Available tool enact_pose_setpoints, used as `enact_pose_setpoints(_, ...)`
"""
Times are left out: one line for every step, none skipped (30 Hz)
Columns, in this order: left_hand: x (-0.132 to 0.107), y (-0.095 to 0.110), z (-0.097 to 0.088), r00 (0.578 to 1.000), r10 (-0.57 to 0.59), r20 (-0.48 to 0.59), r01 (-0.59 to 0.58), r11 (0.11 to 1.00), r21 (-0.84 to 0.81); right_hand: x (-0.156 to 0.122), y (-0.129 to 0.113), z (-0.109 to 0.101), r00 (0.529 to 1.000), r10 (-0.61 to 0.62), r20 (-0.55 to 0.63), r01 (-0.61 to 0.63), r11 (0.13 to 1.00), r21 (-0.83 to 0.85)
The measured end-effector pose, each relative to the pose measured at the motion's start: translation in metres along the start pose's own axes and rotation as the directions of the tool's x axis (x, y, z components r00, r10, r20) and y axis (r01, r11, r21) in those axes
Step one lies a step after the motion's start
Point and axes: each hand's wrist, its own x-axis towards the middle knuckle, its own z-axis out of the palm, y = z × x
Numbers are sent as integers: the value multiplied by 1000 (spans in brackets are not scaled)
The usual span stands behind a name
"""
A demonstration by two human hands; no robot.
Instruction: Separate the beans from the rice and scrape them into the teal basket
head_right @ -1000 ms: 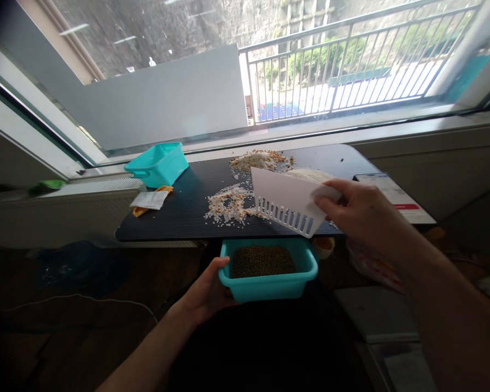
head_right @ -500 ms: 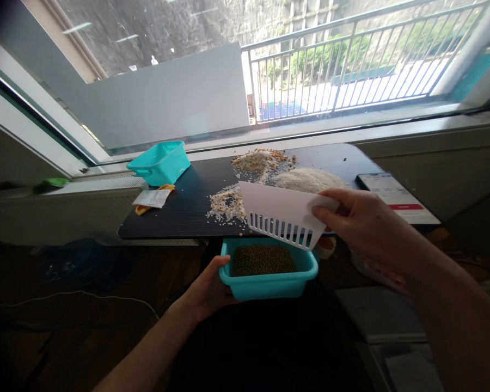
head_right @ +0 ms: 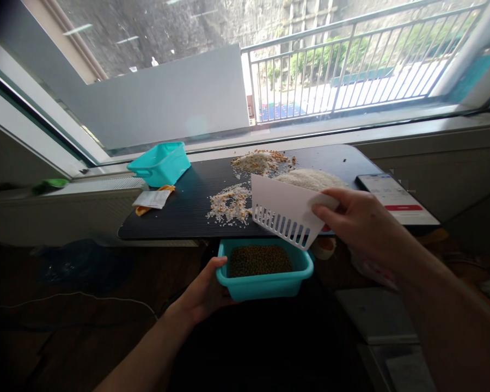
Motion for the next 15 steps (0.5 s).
enact_pose_setpoints(0,0,0,1000,3,9,-3,1000,1,2,2,-1,1000,18,-3,-18,1000,-20)
enact_pose_setpoints(1,-1,-1,1000,6,20,-6,1000,2,4,4,-2,999,44,-5,-44,998,-38)
enact_pose_setpoints(1,-1,-1,1000,7,28,-7,1000,5,7,7,-3,997,69,-21,-71,995,-64)
enact_pose_setpoints(1,-1,-2,999,9,32,-9,1000,8,10,10,-4,995,89,-50,-94,991,-98)
enact_pose_setpoints(2,-2,-2,999,9,34,-10,1000,11,12,14,-5,991,99,-91,-111,984,-137)
enact_pose_setpoints(2,-2,-2,999,11,35,-11,1000,14,15,17,-6,985,98,-139,-122,977,-176)
enact_pose_setpoints(2,-2,-2,999,12,35,-12,1000,16,17,19,-7,980,89,-179,-126,970,-207)
enact_pose_setpoints(2,-2,-3,999,15,35,-15,1000,18,18,21,-8,975,79,-205,-126,966,-227)
enact_pose_setpoints(3,-2,-3,999,15,34,-16,1000,21,19,22,-9,973,71,-219,-123,964,-234)
enact_pose_setpoints(3,-2,-3,999,15,32,-16,1000,25,19,21,-8,973,64,-223,-116,966,-229)
enact_pose_setpoints(3,-2,-3,999,13,31,-13,1000,28,19,19,-7,975,57,-216,-104,971,-216)
enact_pose_setpoints(4,-2,-3,1000,7,26,-8,1000,29,18,16,-4,979,48,-198,-88,976,-198)
enact_pose_setpoints(4,-2,-3,999,6,31,-7,1000,30,17,12,-1,983,40,-178,-72,982,-176)
enact_pose_setpoints(4,-2,-3,1000,2,31,-3,1000,27,17,8,2,987,35,-154,-59,987,-152)
enact_pose_setpoints(5,-2,-3,999,1,32,-2,1000,26,16,4,6,991,35,-130,-52,991,-125)
